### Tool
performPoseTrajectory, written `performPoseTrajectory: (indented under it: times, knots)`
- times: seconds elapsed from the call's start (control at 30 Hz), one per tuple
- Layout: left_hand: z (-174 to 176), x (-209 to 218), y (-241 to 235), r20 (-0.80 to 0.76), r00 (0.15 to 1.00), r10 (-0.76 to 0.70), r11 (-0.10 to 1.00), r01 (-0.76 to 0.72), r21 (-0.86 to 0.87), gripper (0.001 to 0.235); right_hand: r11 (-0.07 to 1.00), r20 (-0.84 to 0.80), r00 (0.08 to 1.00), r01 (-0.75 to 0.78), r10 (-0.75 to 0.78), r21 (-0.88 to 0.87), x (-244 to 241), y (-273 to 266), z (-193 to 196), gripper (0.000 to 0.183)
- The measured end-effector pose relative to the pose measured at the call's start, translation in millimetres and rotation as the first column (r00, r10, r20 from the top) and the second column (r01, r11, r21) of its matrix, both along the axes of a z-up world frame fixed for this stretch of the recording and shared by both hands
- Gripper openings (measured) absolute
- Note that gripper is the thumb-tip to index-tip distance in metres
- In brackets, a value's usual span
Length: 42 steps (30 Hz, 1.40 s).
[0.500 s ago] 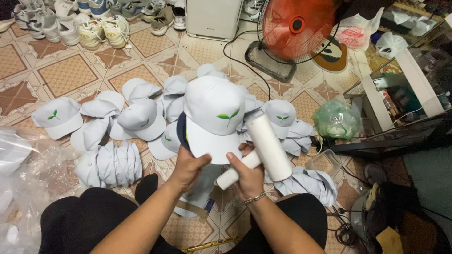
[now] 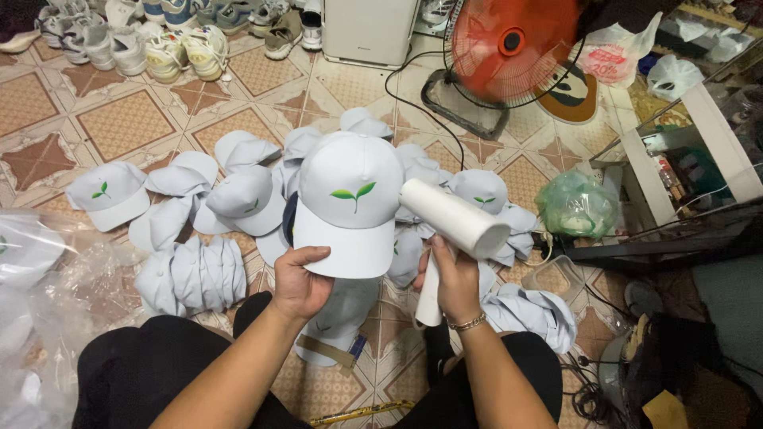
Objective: The person sits on the floor and processes white baseball caps. They use a hairdryer to heat the front logo, insert a watermelon-shaped plush into the cap, press the interior, and spray the logo with a can. The person repeats this sequence on multiple caps.
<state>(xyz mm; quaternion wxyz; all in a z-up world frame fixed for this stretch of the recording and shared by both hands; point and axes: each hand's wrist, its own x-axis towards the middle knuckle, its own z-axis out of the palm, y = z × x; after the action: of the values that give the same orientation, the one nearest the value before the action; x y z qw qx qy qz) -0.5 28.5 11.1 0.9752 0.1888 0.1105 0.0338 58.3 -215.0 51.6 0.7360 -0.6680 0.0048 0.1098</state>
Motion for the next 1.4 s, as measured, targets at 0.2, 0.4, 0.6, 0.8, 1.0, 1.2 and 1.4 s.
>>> performPoseTrajectory:
  times: [0.2,0.4,0.6,0.8,1.0,1.2,1.4]
  knots:
    - [-16,-1,5,-0.021,0.998,-0.058,0.994,0.056,-0.091,0.051,0.949,0.029,0.955,-0.288,0.294,-0.125,-20,6,11,0.027]
    - [-13,-10,2,-0.032,0.999,-0.025,0.998,0.027,0.062,0.062,0.996,-0.085,0.996,-0.043,0.036,-0.081,-4,9,20,0.025]
    - [-5,-10,2,-0.104,0.994,-0.018,0.999,0.021,0.037,0.067,0.971,-0.034,0.977,-0.215,0.213,-0.107,-15,6,22,0.027]
    - [-9,-12,4,-0.049,0.999,-0.020,0.999,0.022,0.036,0.068,0.986,-0.067,0.996,-0.072,0.063,-0.153,-3,1,21,0.026]
    - [-16,-8,3,-0.081,0.997,0.007,1.000,-0.008,-0.014,0.065,0.950,-0.047,0.960,-0.278,0.275,-0.141,-17,4,20,0.030]
    - [-22,-12,6,-0.010,1.000,0.005,1.000,-0.006,-0.018,0.066,0.981,-0.121,0.985,-0.141,0.125,-0.133,-5,3,21,0.030]
    - [-23,-8,6,-0.028,0.999,-0.044,0.993,0.041,-0.114,0.066,0.981,-0.104,0.981,-0.171,0.161,-0.090,-19,15,18,0.030]
